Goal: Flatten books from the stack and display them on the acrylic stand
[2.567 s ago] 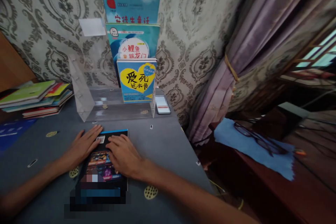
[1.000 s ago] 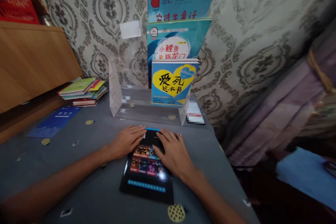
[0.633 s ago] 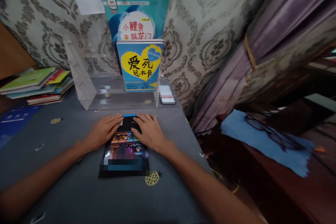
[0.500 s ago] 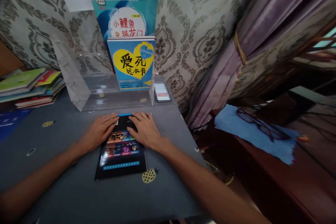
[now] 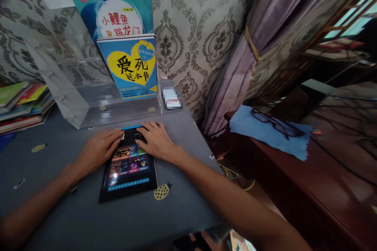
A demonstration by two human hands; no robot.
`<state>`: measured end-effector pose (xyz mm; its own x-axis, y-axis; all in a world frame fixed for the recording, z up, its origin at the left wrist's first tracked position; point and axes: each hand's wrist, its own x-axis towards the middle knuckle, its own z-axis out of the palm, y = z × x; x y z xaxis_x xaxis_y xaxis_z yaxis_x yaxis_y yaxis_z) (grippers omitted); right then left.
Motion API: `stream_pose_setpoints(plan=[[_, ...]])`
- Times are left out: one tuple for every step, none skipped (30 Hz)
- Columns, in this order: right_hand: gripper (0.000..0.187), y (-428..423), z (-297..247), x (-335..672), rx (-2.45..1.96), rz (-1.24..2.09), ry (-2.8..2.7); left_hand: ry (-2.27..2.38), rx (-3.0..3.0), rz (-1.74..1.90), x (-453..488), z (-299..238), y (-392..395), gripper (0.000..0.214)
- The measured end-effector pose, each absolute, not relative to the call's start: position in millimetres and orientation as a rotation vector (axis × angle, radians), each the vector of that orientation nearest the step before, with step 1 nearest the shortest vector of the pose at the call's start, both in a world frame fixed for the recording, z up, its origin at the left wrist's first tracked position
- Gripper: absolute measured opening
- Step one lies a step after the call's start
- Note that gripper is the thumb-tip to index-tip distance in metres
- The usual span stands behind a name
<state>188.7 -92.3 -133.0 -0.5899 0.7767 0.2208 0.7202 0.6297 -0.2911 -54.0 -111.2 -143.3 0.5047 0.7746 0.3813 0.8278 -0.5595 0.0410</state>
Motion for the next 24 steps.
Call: stream_pose_setpoints(plan=[[0.042, -91.9, -132.4, 189.2, -1.213, 0.247, -2.518, -1.396, -2.609, -0.525, -53.5, -141.5, -110.3, 0.037], [0.040, -91.3, -132.0, 189.9, -1.225, 0.254, -2.502, -1.402, -2.621, -0.504, -53.0, -139.9, -109.2, 0.037], [0.038, -90.2, -131.9, 190.8, -1.235, 0.267, -2.481, -1.408, -2.630, -0.485, -52.6, -138.4, -108.1, 0.038], [0.036, -88.6, -132.2, 192.1, -1.244, 0.289, -2.455, -1.417, -2.639, -0.469, -52.6, -137.1, -107.0, 0.038], [0.034, -86.5, -132.9, 193.6, -1.249, 0.320, -2.426, -1.427, -2.650, -0.459, -52.8, -136.1, -106.0, 0.039], [0.033, -83.8, -133.9, 195.5, -1.248, 0.359, -2.394, -1.436, -2.661, -0.459, -53.5, -135.5, -105.1, 0.039], [0.033, -80.8, -135.2, 197.7, -1.241, 0.405, -2.357, -1.444, -2.673, -0.470, -54.5, -135.2, -104.3, 0.039], [0.034, -77.5, -136.6, 200.0, -1.232, 0.454, -2.317, -1.449, -2.684, -0.500, -55.8, -135.4, -103.6, 0.040], [0.034, -74.1, -138.0, 202.3, -1.222, 0.502, -2.273, -1.457, -2.693, -0.547, -57.4, -136.0, -103.0, 0.040], [0.035, -70.8, -139.4, 204.6, -1.216, 0.544, -2.228, -1.472, -2.699, -0.605, -59.1, -136.9, -102.4, 0.041], [0.035, -67.8, -140.6, 206.6, -1.215, 0.580, -2.184, -1.494, -2.701, -0.665, -61.0, -138.1, -101.9, 0.041], [0.035, -65.3, -141.6, 208.3, -1.220, 0.609, -2.142, -1.521, -2.697, -0.720, -62.8, -139.4, -101.3, 0.041], [0.035, -63.2, -142.3, 209.6, -1.227, 0.628, -2.105, -1.547, -2.692, -0.759, -64.5, -140.9, -100.7, 0.041], [0.034, -61.7, -142.7, 210.6, -1.231, 0.640, -2.076, -1.567, -2.686, -0.783, -66.1, -142.3, -100.1, 0.040], [0.034, -60.6, -142.9, 211.3, -1.232, 0.647, -2.055, -1.578, -2.681, -0.792, -67.4, -143.6, -99.5, 0.040], [0.034, -60.0, -142.9, 211.8, -1.232, 0.650, -2.039, -1.578, -2.672, -0.795, -68.5, -144.8, -98.9, 0.039], [0.034, -59.7, -142.8, 212.0, -1.231, 0.651, -2.028, -1.569, -2.662, -0.797, -69.1, -145.7, -98.3, 0.039], [0.034, -59.7, -142.7, 212.1, -1.231, 0.653, -2.019, -1.554, -2.654, -0.798, -69.4, -146.3, -97.8, 0.038], [0.034, -59.9, -142.6, 212.1, -1.230, 0.657, -2.013, -1.532, -2.647, -0.798, -69.2, -146.6, -97.3, 0.038], [0.034, -60.1, -142.4, 212.0, -1.231, 0.665, -2.006, -1.506, -2.645, -0.795, -68.5, -146.5, -96.9, 0.038], [0.034, -60.4, -142.3, 211.9, -1.234, 0.672, -1.999, -1.477, -2.650, -0.789, -67.3, -145.9, -96.4, 0.037], [0.034, -60.6, -142.3, 211.8, -1.236, 0.678, -1.993, -1.447, -2.661, -0.779, -65.5, -145.1, -95.9, 0.037], [0.034, -60.7, -142.3, 211.7, -1.237, 0.682, -1.989, -1.420, -2.678, -0.768, -63.2, -144.0, -95.2, 0.036], [0.034, -60.7, -142.4, 211.6, -1.238, 0.682, -1.985, -1.394, -2.695, -0.758, -60.4, -142.7, -94.4, 0.036]])
